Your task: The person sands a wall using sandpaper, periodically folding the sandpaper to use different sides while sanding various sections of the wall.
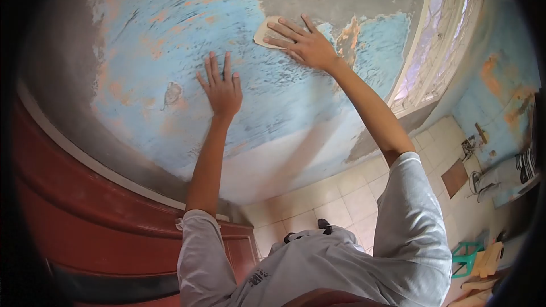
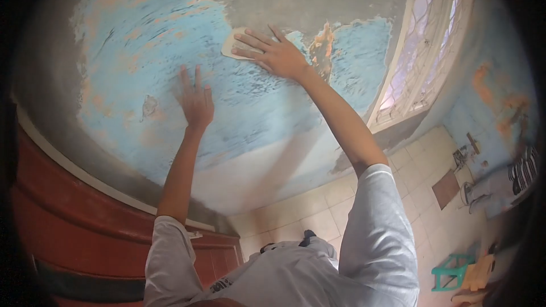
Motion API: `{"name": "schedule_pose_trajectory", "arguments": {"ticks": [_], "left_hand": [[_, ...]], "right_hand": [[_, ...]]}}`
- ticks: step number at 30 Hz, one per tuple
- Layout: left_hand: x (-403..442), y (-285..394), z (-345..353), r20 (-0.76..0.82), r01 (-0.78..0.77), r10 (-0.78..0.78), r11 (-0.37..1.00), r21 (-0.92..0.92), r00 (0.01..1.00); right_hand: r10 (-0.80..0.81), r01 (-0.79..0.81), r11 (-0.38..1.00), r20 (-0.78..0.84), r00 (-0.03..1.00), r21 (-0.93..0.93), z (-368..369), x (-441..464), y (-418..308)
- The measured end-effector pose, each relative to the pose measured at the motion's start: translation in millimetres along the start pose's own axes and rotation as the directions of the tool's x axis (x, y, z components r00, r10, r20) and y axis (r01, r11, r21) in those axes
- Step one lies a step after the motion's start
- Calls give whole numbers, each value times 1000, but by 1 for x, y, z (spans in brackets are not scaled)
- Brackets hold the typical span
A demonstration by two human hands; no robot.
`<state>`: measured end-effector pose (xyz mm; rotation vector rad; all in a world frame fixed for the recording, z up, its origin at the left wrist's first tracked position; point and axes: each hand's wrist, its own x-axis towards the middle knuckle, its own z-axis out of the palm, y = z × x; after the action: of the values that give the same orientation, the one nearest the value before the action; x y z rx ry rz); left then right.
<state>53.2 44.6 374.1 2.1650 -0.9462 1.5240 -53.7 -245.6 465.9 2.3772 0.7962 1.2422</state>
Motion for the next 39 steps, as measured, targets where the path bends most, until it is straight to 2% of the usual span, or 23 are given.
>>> {"name": "schedule_pose_trajectory", "arguments": {"ticks": [2,3,4,6,7,8,10,11,13,14,16,17,18,20,23,24,26,27,29,32,33,37,39], "left_hand": [[-4,-1,13,-14,12,-11,996,88,1000],[-3,-1,17,-81,1,9,993,121,997],[-3,-1,19,-147,-4,27,987,158,989],[-5,0,21,-155,1,32,979,206,987],[-4,0,20,-149,6,24,980,199,989],[-2,1,19,-150,11,18,982,190,989],[-1,4,18,-139,32,-7,984,173,990],[-2,7,17,-127,53,-34,987,150,991],[-2,14,15,-112,81,-66,987,135,992],[-4,18,12,-97,100,-90,989,111,991],[-5,21,7,-54,128,-122,983,130,991],[-3,24,9,-28,157,-155,977,141,988],[-2,27,10,-26,153,-151,978,140,988],[-6,31,8,22,199,-204,969,148,979],[-15,50,20,7,267,-269,958,101,963],[-17,60,23,8,268,-271,957,108,963],[-22,83,30,32,294,-294,956,3,955],[-28,88,35,60,306,-304,952,-22,951],[-42,92,49,94,328,-327,945,10,940],[-51,91,52,132,349,-351,936,37,927],[-52,90,52,133,332,-332,943,18,934],[-51,91,55,124,353,-352,936,20,928],[-53,92,54,107,341,-342,940,21,934]], "right_hand": [[79,-79,985,-9,997,-154,13,-23,30],[429,-449,893,-345,835,22,15,-26,38],[702,-672,675,-547,456,305,17,-27,44],[712,-820,572,-505,489,13,17,-43,38],[422,-476,870,-306,854,-128,12,-59,37],[1,-11,987,-62,998,-162,6,-71,43],[35,-33,999,64,997,-35,3,-83,55],[343,-353,935,-162,925,-40,9,-81,56],[755,-821,547,-519,401,161,23,-78,59],[760,-818,549,-509,404,171,26,-86,55],[126,-140,970,-79,989,-199,25,-111,47],[110,-99,980,-53,993,174,26,-117,53],[114,-103,979,-53,992,173,26,-122,62],[615,-642,765,-358,703,52,28,-126,79],[680,-680,717,-372,632,155,18,-117,62],[681,-678,717,-370,632,161,18,-122,61],[0,-9,988,58,998,155,17,-138,67],[-1,-8,988,57,998,154,19,-138,71],[640,-624,765,-301,707,162,27,-136,83],[658,-637,747,-343,670,190,38,-123,46],[349,-348,936,-236,907,48,30,-129,43],[400,-400,914,-20,916,-68,46,-146,53],[843,-813,457,-468,266,362,58,-132,45]]}}
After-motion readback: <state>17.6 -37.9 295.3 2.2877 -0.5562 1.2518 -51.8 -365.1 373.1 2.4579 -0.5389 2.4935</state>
